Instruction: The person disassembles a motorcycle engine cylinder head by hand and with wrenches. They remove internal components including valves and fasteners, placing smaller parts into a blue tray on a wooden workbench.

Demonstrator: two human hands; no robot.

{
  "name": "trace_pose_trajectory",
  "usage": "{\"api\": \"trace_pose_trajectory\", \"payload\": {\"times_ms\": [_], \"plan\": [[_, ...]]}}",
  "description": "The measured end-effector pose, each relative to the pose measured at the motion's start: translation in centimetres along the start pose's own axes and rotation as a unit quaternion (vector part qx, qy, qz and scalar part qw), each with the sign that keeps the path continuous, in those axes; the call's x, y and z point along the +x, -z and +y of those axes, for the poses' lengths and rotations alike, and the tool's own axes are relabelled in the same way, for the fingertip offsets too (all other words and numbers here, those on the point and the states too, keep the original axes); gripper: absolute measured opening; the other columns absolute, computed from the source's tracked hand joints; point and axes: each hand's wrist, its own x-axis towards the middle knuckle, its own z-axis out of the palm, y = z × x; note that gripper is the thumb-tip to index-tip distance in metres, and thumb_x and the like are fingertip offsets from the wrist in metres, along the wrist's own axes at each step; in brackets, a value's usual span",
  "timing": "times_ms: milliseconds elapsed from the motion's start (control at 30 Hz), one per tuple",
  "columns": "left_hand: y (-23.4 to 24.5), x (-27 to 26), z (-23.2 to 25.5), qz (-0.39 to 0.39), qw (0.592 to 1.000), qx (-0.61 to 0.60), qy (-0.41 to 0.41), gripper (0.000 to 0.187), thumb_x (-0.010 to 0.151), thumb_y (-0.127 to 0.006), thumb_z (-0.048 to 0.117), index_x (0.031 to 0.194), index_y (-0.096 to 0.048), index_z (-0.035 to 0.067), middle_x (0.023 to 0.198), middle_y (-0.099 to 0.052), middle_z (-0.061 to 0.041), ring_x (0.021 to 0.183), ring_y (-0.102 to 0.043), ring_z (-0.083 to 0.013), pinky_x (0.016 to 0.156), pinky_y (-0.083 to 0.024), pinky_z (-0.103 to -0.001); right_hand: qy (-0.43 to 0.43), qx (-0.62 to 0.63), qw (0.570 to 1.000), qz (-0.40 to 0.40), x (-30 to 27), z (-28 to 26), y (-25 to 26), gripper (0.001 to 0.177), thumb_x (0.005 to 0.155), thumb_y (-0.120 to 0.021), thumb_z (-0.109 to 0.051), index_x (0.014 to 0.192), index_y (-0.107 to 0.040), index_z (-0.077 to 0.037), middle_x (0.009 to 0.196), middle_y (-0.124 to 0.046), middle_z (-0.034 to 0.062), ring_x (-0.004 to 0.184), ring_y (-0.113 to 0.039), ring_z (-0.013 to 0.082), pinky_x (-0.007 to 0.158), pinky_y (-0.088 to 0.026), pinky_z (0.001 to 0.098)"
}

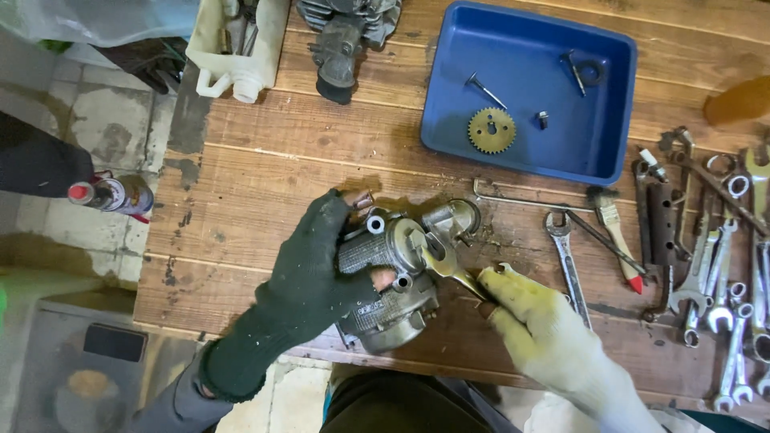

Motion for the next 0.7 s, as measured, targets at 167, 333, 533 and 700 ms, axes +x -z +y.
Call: {"api": "trace_pose_trajectory", "payload": {"times_ms": [167, 333, 533, 700], "plan": [[-0.2, 0.0, -1.9, -0.021, 0.999, 0.045, 0.008, 0.093, 0.077, -0.077, 0.056, 0.154, -0.039, 0.020, 0.139, -0.049, -0.010, 0.119, -0.064, -0.0349, 0.085, -0.057, -0.056, 0.019, 0.016, 0.998, -0.064, 1.9, 1.2, 1.0, 0.055, 0.089, -0.063, -0.020, 0.143, -0.059, -0.011, 0.149, -0.058, 0.0071, 0.147, -0.044, 0.0273, 0.123, -0.028, 0.0386], [0.0, 0.0, -2.4, -0.030, 0.997, 0.061, -0.027, 0.085, 0.078, -0.080, 0.052, 0.151, -0.049, 0.020, 0.137, -0.046, -0.010, 0.122, -0.062, -0.0347, 0.092, -0.059, -0.050, 0.039, -0.005, 0.994, -0.105, 3.6, 2.6, 2.2, 0.055, 0.087, -0.066, -0.021, 0.142, -0.061, -0.015, 0.147, -0.061, 0.0066, 0.147, -0.045, 0.0273, 0.122, -0.029, 0.0392], [0.2, 0.4, -1.4, -0.018, 0.993, 0.081, -0.082, 0.071, 0.083, -0.080, 0.045, 0.143, -0.058, 0.013, 0.138, -0.048, -0.016, 0.140, -0.055, -0.0353, 0.109, -0.053, -0.052, 0.150, -0.025, 0.985, -0.087, 5.1, 2.9, 4.5, 0.056, 0.078, -0.076, -0.018, 0.133, -0.069, -0.012, 0.134, -0.071, 0.0099, 0.129, -0.063, 0.0311, 0.113, -0.043, 0.0404], [0.2, 0.3, -1.5, -0.013, 0.992, 0.081, -0.095, 0.070, 0.086, -0.076, 0.050, 0.142, -0.057, 0.011, 0.139, -0.047, -0.016, 0.138, -0.056, -0.0376, 0.110, -0.055, -0.052, 0.127, -0.050, 0.981, -0.141, 6.2, 2.3, 6.4, 0.057, 0.077, -0.076, -0.015, 0.133, -0.070, -0.017, 0.134, -0.073, 0.0033, 0.136, -0.058, 0.0280, 0.115, -0.042, 0.0424]]}}
